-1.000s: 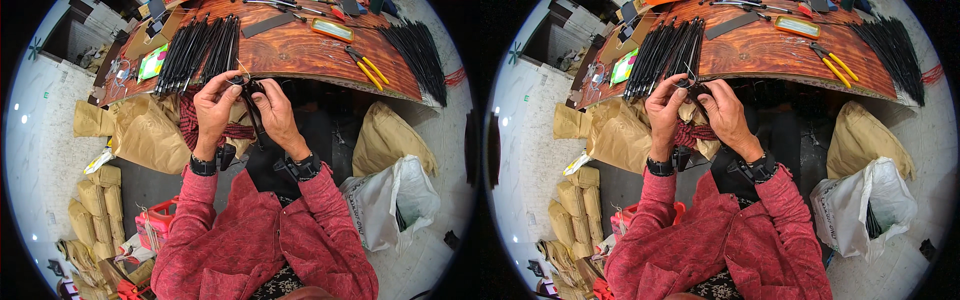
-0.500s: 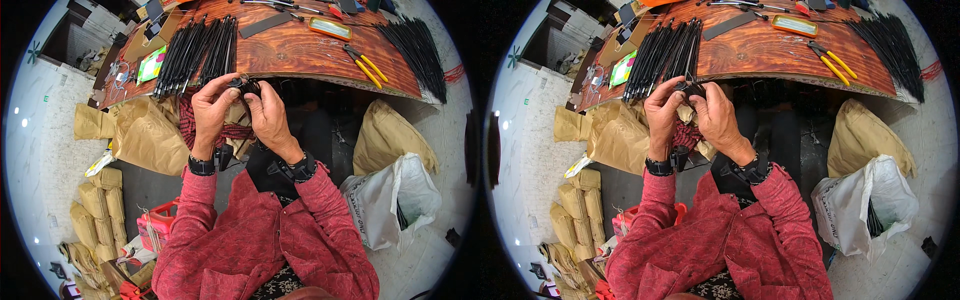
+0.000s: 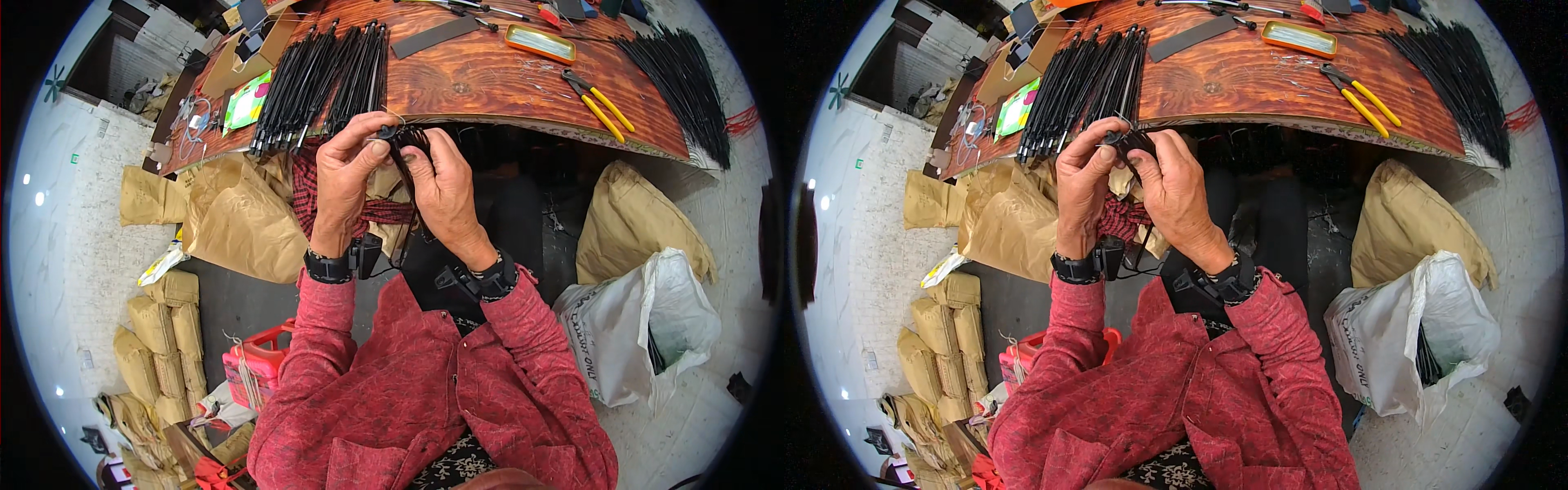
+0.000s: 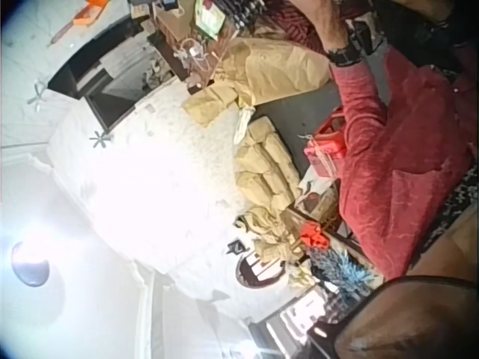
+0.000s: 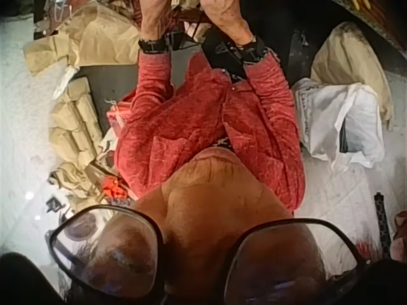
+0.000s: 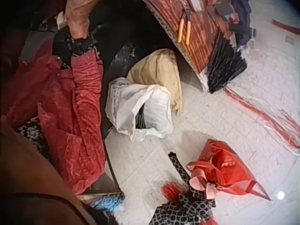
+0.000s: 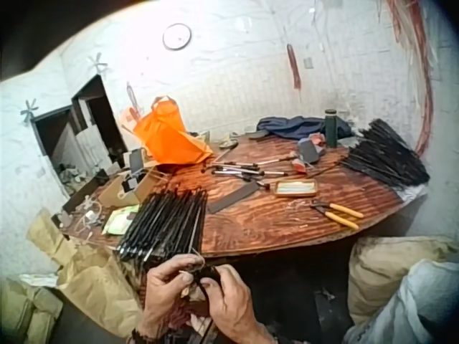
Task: Bundling and securing groups of black electrical cables using tape.
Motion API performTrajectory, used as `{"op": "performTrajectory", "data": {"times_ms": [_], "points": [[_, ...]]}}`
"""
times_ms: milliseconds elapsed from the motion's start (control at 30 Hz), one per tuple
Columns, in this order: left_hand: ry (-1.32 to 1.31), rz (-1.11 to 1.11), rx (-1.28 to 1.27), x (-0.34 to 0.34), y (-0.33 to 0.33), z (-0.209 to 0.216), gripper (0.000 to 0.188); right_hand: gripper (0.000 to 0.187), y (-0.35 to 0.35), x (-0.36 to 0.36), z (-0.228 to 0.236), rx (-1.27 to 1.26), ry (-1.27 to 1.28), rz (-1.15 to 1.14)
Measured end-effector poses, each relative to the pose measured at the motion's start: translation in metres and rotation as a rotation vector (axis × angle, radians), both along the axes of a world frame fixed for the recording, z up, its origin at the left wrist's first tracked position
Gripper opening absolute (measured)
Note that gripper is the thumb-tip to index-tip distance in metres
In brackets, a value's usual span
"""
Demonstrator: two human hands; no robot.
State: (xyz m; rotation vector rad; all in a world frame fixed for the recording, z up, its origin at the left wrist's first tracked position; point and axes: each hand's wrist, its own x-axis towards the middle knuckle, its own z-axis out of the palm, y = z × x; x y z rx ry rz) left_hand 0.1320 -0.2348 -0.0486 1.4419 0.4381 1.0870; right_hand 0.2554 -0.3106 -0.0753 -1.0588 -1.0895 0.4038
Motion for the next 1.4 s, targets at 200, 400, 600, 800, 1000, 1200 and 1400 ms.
{"op": "performTrajectory", "data": {"times_ms": [200, 400, 600, 800, 1000, 1200, 1400], "points": [[0.040, -0.044, 0.012, -0.004, 0.005, 0.000, 0.030, 0.019, 0.001, 0.000, -0.003, 0.006, 0.067, 0.023], [0.068, -0.120, 0.099, -0.009, 0.013, 0.004, 0.030, 0.020, -0.006, 0.002, 0.003, -0.099, 0.070, 0.062], [0.031, -0.260, 0.190, -0.015, 0.026, -0.006, 0.029, 0.019, -0.016, 0.007, 0.006, -0.158, -0.134, 0.061], [-0.001, -0.404, 0.109, -0.017, 0.046, -0.015, 0.028, 0.023, 0.000, 0.019, -0.007, -0.105, -0.255, 0.130], [-0.464, -0.925, -0.311, -0.013, 0.120, -0.095, 0.038, 0.028, 0.002, 0.034, 0.006, -0.158, -0.155, 0.272], [0.026, -0.109, -0.201, 0.003, 0.019, -0.005, 0.064, 0.038, 0.013, 0.036, -0.014, -0.138, -0.111, 0.187], [-0.094, -0.163, -0.094, -0.005, -0.001, -0.016, 0.060, 0.024, 0.027, 0.020, -0.022, -0.044, -0.163, -0.143]]}}
